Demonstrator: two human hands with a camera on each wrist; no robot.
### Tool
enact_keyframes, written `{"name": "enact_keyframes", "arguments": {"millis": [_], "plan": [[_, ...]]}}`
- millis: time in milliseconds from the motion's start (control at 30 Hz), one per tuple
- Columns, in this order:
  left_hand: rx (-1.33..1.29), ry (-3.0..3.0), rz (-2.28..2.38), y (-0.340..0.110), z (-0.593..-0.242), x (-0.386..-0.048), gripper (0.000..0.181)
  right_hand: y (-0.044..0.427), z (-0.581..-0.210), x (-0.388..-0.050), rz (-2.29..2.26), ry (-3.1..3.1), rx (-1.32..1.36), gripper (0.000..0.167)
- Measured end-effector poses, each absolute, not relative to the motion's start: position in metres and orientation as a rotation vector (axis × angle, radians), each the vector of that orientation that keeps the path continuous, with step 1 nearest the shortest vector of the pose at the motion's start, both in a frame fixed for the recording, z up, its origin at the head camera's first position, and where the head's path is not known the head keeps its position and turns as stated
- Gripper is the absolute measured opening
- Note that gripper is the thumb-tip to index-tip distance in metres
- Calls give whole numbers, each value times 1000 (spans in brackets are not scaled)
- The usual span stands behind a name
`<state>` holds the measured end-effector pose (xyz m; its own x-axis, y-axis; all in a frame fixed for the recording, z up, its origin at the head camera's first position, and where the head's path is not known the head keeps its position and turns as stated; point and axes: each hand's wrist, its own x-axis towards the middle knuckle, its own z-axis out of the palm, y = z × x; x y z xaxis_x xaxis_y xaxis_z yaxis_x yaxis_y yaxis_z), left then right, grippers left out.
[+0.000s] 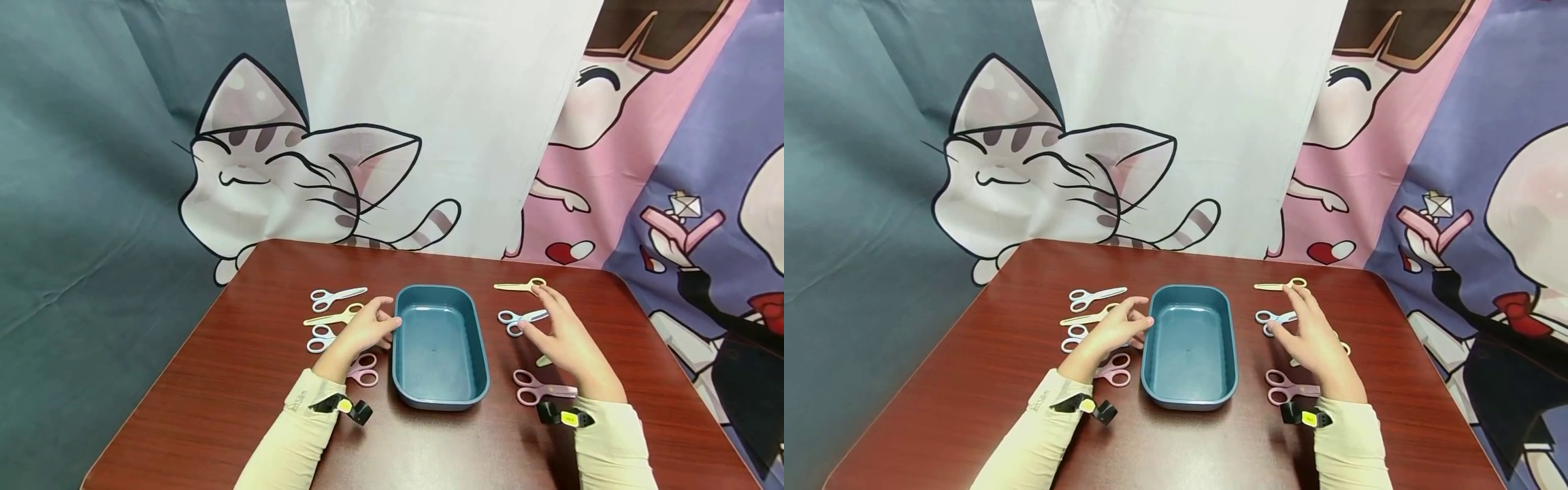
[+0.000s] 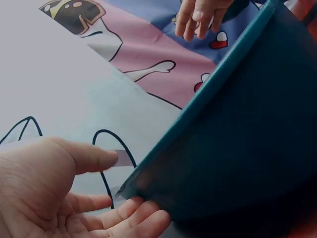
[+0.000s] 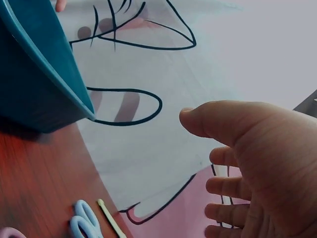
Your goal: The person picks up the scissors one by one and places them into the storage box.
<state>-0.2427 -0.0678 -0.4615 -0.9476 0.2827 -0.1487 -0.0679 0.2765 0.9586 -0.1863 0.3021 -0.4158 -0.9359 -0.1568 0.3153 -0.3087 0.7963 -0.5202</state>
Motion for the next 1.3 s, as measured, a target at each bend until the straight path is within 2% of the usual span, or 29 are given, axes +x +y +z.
{"name": "enact_keyframes", "arguments": {"millis": [167, 400, 567, 800, 1300], "plan": [[83, 2238, 1741, -62, -464, -241, 53, 283, -425, -192, 1005, -2800, 200, 63], [61, 2168, 1779, -59, -466, -240, 46, 255, -442, -197, 1734, -2774, 38, 59], [35, 2147, 1797, -60, -466, -240, 44, 243, -451, -199, 1993, -2727, 15, 56], [27, 2115, 1813, -56, -465, -242, 44, 241, -453, -197, 2098, -2709, 22, 48], [24, 2072, 1840, -54, -466, -243, 43, 244, -450, -196, 2091, -2744, 22, 44]]}}
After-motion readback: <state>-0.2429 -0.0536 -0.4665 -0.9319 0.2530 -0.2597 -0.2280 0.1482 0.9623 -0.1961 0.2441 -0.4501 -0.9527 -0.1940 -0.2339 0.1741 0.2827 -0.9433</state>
